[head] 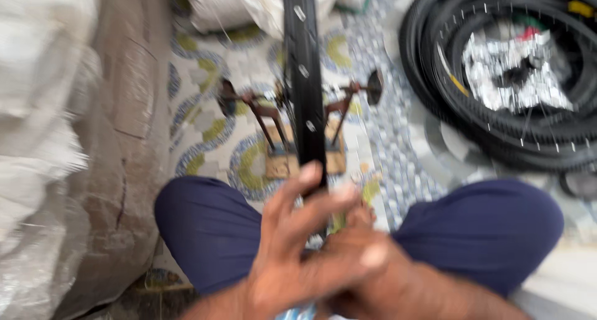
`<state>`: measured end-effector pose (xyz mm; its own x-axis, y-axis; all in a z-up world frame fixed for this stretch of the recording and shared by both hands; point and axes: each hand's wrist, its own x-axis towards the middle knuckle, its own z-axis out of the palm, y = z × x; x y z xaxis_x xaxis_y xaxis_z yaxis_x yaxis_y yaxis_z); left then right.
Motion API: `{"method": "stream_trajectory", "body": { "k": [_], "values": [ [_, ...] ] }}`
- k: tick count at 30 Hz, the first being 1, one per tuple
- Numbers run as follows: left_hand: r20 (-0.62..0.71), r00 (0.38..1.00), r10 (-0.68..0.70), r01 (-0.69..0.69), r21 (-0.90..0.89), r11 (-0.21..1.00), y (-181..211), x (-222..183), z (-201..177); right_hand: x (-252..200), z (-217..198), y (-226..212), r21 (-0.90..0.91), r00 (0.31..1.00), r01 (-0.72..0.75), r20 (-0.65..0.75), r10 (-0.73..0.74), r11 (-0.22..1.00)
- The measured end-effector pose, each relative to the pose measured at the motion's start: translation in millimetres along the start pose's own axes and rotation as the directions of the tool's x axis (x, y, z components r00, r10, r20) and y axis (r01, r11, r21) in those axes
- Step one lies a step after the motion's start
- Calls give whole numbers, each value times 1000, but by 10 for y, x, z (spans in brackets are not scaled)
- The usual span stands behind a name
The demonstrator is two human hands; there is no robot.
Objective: The person threads spokes through a bicycle wheel rim and hub while the wheel is mounted on a truing stand, tightening the nipples by hand.
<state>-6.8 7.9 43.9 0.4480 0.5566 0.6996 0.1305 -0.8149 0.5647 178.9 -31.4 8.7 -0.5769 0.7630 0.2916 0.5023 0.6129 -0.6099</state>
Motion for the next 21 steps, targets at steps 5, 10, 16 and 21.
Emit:
{"method": "stream_trajectory", "body": {
  "k": [5,10,16,21],
  "values": [
    [-198,960,-198,200,-13,980,-428,204,273,-232,-341,297,381,881,-244,-297,368,892],
    [19,937,-347,339,-274,900,-682,-487,546,-246,-461,1207,470,501,-72,-745,440,879],
    [250,931,-268,253,92,963,-1006,-1451,579,-323,186,2695,692,295,-189,-637,712,697],
    [299,828,-474,374,335,865,-1086,-1783,595,-685,1075,3710,853,165,-350,-352,921,388]
  ]
}}
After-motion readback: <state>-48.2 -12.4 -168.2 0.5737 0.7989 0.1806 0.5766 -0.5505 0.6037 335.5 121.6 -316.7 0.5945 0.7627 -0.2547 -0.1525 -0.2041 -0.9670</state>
